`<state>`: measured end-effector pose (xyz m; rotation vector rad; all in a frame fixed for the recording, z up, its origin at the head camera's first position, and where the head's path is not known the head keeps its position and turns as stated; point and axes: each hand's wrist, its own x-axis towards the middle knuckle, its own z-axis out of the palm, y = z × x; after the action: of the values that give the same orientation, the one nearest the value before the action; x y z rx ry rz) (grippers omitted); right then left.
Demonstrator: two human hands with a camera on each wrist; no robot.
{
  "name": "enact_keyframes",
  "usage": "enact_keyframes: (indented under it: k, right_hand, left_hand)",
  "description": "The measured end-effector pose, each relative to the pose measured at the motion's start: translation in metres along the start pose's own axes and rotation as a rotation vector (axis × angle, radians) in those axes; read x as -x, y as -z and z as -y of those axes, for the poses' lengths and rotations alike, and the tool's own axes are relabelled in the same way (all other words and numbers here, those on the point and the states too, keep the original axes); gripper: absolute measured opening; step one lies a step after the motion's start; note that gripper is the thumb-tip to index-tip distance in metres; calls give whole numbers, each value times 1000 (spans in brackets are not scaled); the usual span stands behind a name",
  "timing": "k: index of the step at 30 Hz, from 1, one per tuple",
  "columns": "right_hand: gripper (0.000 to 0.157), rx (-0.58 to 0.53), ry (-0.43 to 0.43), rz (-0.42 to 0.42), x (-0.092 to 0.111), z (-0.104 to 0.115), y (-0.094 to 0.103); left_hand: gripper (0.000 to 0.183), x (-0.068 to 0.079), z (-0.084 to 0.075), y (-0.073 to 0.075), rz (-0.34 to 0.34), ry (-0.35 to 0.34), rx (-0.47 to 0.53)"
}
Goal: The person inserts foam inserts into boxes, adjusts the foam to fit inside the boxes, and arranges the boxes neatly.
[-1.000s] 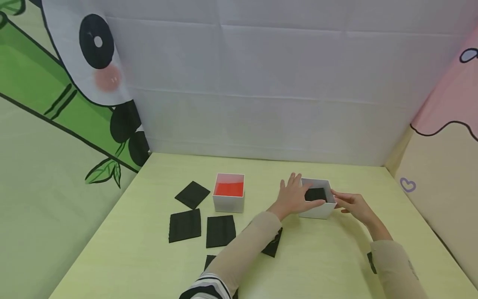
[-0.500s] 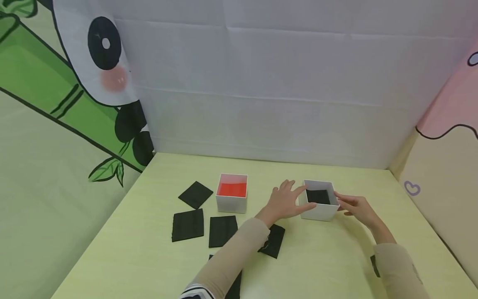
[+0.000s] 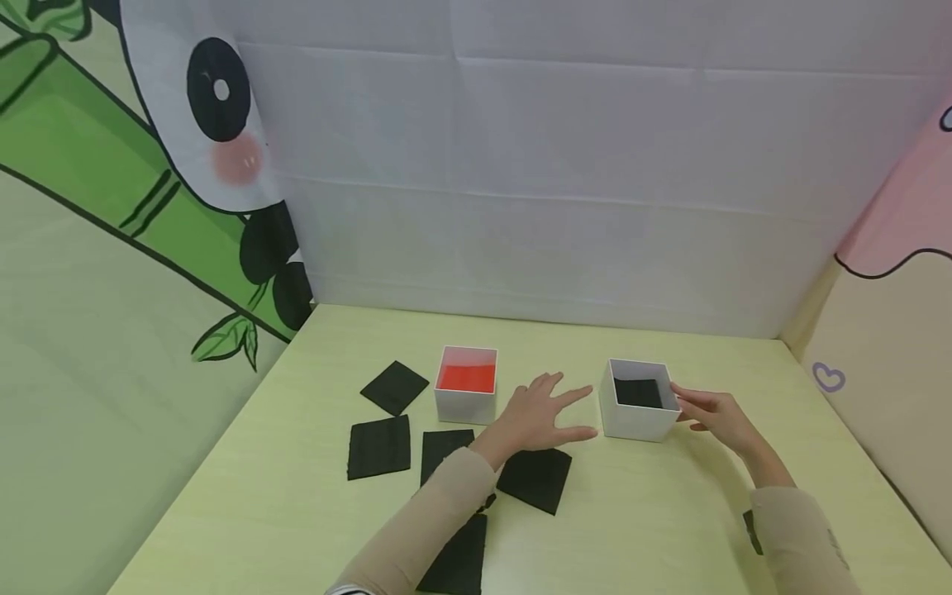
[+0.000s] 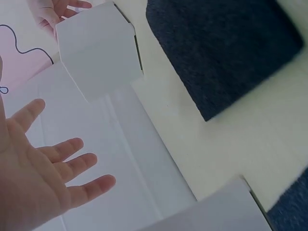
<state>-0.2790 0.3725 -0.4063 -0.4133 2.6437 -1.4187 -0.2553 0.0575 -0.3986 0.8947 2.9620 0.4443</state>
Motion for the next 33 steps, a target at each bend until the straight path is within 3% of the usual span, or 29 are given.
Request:
enact_keyframes:
  k: [9,13,19,27,33]
  right_hand:
    - [44,4,2,13,-3,2,3]
    - [44,4,11,17,-5,2,6]
    - [44,-7,19,29,-8,-1,9]
    - [46,-11,2,32,-8,0,9]
    - [45,-11,-3,34,-8,0,9]
  left_hand:
    - [70,23,16,-2,19,-88,-20]
    - [72,28,23,-4,45,-94,-30]
    - [76,32,33,-12,110,-80,-20]
    - [78,36,39,-18,198,-132,-134]
    - [77,37,41,-26,265,-132,-167]
